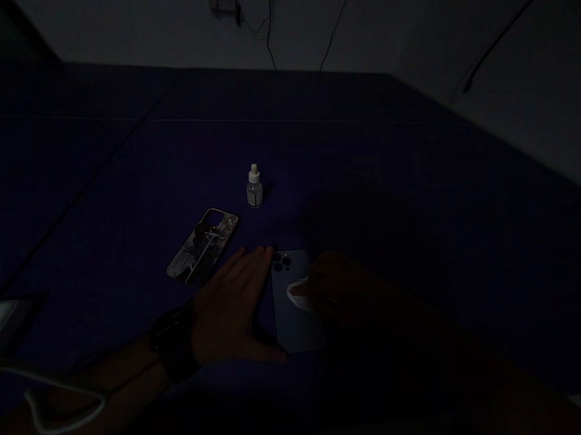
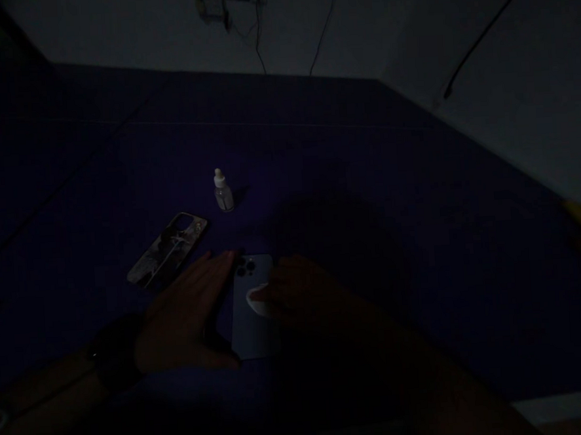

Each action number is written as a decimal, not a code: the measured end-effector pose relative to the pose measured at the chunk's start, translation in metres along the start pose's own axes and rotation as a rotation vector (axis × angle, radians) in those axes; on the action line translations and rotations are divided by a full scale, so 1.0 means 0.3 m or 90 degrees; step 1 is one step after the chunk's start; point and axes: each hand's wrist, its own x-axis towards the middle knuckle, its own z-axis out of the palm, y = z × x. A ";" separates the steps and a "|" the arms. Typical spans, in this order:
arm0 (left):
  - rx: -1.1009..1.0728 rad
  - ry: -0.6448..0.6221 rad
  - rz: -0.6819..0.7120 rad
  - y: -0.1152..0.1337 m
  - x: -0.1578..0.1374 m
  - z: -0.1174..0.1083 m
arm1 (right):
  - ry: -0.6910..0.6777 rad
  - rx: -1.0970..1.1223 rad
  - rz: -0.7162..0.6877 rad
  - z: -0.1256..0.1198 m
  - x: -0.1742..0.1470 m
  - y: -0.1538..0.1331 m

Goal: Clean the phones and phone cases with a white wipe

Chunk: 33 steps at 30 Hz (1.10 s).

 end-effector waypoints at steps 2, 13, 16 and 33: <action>0.004 0.000 -0.002 0.000 0.001 0.001 | 0.019 -0.029 0.021 0.001 -0.001 0.012; -0.005 0.003 0.000 0.002 0.002 0.000 | -0.003 -0.021 -0.053 0.000 -0.006 -0.002; -0.004 0.008 0.006 0.000 0.001 0.002 | 0.008 -0.056 -0.001 -0.011 -0.007 0.012; 0.019 -0.014 0.001 0.001 0.005 -0.008 | 0.001 -0.078 0.027 -0.019 -0.020 0.030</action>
